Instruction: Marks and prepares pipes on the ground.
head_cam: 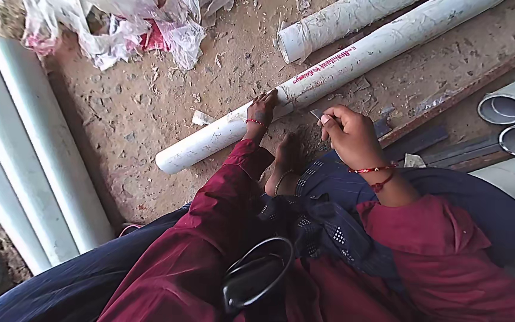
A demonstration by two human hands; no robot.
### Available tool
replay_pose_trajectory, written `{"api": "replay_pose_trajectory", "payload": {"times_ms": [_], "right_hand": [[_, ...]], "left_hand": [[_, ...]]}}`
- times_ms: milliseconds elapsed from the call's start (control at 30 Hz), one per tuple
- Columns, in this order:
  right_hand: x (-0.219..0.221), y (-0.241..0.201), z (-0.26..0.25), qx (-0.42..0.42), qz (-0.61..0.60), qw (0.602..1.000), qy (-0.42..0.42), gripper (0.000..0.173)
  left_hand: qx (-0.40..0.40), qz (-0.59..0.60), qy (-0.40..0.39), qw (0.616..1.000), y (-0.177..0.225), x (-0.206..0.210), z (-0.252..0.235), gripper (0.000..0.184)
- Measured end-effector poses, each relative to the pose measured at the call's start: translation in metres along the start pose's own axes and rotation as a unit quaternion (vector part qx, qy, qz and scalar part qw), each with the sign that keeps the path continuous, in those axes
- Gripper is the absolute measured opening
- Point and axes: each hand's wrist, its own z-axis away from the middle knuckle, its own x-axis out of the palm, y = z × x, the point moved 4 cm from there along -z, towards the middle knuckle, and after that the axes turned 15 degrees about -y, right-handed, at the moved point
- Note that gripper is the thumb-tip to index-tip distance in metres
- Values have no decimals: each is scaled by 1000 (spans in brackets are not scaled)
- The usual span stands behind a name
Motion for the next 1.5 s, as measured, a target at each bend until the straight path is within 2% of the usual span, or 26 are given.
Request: {"api": "replay_pose_trajectory", "payload": {"times_ms": [67,133,267,333,433,533,633,700,833,933,1000,1100,1133,1200,1233,1300,1400,1500], "right_hand": [[-1,0,1,-4,6,1000,4,24],[2,1,4,-9,4,1000,4,24],[-1,0,2,-6,0,1000,10,24],[-3,2,1,-2,2,1000,8,24],[-1,3,1,-8,2,1000,3,25],[-1,1,3,-15,0,1000,5,24],[-2,3,0,-1,2,1000,3,24],[-3,3,0,1,4,1000,5,25],[-4,4,0,-2,1,1000,8,24],[-5,6,-2,-2,-1,1000,9,24],[-6,8,-3,-3,-4,1000,10,25],[-5,9,-4,-3,-5,1000,8,25],[-6,8,-4,-6,0,1000,8,24],[-5,6,-2,-13,6,1000,10,23],[-5,6,-2,-15,6,1000,11,22],[-4,6,-2,-18,5,1000,11,22],[-2,6,-2,-19,4,1000,7,22],[-5,5,-2,-14,9,1000,7,22]], "left_hand": [[-55,51,46,996,-1,-13,-7,36],[-57,59,22,996,-1,-17,-10,36],[111,74,28,991,-7,-4,-2,34],[118,40,2,992,-10,7,-3,38],[101,-69,-32,992,-7,12,-5,27],[110,-110,-37,987,1,11,-6,22],[71,-86,-38,993,5,8,-9,31],[31,-67,-39,997,8,3,-12,30],[-72,-20,-49,996,11,-8,-19,34],[-96,29,14,995,7,-12,-20,34],[-78,53,35,995,3,-12,-18,35],[56,74,87,992,-15,1,-13,36],[82,68,68,992,-16,5,-13,41],[84,24,5,996,-10,13,-14,57],[87,1,5,996,-7,16,-14,59],[94,-13,45,994,-1,18,-13,48],[53,31,81,995,8,14,-11,29],[2,68,69,995,11,9,-17,26]]}}
